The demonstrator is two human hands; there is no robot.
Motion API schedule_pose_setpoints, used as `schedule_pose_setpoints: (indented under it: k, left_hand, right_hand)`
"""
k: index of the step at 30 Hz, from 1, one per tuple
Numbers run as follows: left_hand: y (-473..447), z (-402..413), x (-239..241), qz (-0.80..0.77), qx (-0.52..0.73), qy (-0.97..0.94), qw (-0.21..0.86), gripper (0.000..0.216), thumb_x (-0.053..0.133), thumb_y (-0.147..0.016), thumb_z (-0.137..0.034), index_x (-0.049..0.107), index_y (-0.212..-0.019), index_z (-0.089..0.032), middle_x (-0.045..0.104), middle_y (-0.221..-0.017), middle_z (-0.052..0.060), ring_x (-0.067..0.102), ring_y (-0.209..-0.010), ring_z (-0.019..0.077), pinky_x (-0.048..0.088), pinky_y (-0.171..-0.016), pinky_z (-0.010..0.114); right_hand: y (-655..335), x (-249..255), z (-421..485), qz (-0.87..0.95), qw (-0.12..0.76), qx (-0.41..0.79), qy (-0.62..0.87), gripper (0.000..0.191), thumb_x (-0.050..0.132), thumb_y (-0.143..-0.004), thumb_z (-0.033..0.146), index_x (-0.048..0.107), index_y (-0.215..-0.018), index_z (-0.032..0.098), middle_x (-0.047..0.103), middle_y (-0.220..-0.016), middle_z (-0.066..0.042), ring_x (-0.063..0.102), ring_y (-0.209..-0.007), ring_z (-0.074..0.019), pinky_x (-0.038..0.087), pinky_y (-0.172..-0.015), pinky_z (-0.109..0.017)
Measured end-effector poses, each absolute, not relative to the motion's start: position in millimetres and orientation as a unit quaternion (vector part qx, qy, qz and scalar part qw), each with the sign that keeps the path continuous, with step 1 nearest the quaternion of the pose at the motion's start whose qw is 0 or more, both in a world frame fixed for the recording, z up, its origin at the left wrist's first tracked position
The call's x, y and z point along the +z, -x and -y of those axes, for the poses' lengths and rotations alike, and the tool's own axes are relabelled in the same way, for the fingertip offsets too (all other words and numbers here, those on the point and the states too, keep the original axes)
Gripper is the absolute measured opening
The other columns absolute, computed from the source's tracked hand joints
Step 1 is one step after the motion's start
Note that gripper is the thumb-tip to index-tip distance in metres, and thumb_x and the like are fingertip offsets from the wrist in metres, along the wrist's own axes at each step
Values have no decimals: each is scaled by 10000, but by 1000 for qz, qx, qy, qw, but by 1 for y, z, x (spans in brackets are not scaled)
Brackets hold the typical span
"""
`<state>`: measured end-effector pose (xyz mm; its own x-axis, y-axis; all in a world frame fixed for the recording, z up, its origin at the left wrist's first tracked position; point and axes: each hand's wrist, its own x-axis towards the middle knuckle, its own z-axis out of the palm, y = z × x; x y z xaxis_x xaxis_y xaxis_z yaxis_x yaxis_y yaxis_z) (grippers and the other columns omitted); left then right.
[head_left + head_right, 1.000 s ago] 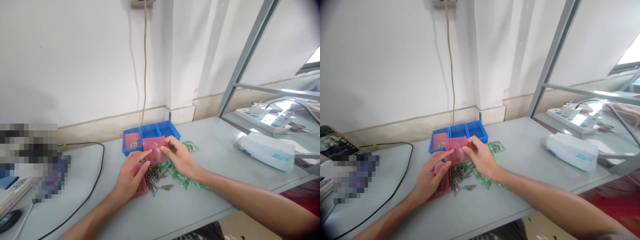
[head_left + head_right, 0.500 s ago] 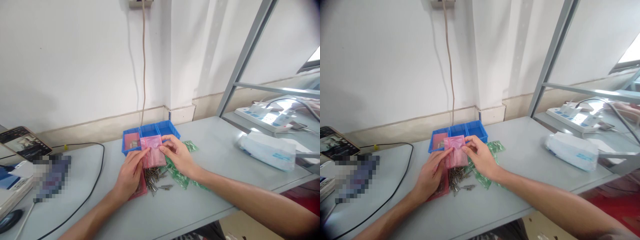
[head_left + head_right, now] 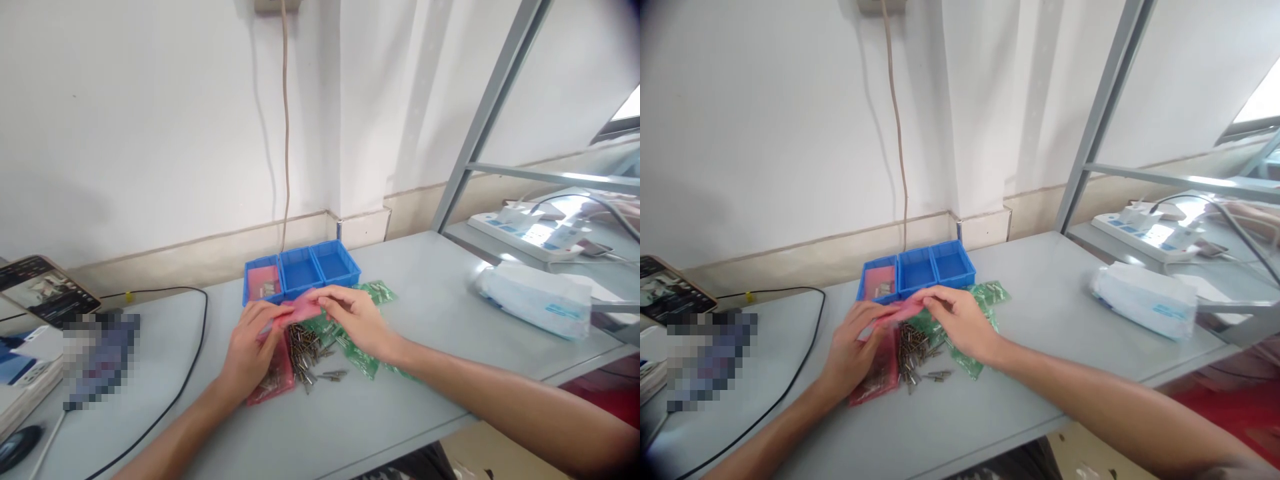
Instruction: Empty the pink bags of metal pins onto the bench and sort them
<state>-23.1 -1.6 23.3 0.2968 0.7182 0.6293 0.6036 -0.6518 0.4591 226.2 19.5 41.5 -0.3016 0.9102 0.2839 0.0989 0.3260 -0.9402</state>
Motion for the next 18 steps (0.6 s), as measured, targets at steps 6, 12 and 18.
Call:
schedule_pose_setpoints:
  k: [6, 12, 18]
  left_hand:
    - [21, 4, 22, -486, 412, -768, 66, 295, 514, -1099, -377, 681, -903, -233, 692, -867, 33, 602, -869, 234, 461, -834, 366]
    - [24, 3, 16, -506, 414, -753, 72, 286, 506, -1096, -379, 583, -864, -231, 611, -845, 18, 549, -833, 222, 431, -777, 334]
    - [22, 3, 15, -489, 416, -762, 83, 271, 491, -1105, -333, 556, -865, -225, 592, -830, 10, 526, -827, 212, 414, -795, 338]
  right_hand:
    - [-224, 44, -15, 686, 420, 463, 374, 198, 581, -1056, 330, 764, -1078, 255, 790, -1004, -14, 660, -835, -193, 499, -720, -319]
    - [-224, 40, -16, 716, 428, 406, 373, 171, 619, -1051, 357, 750, -1000, 259, 709, -993, -15, 635, -882, -195, 494, -780, -332]
    - [-225, 37, -17, 728, 428, 377, 381, 163, 635, -1049, 376, 708, -969, 255, 634, -988, -23, 595, -834, -187, 476, -738, -334]
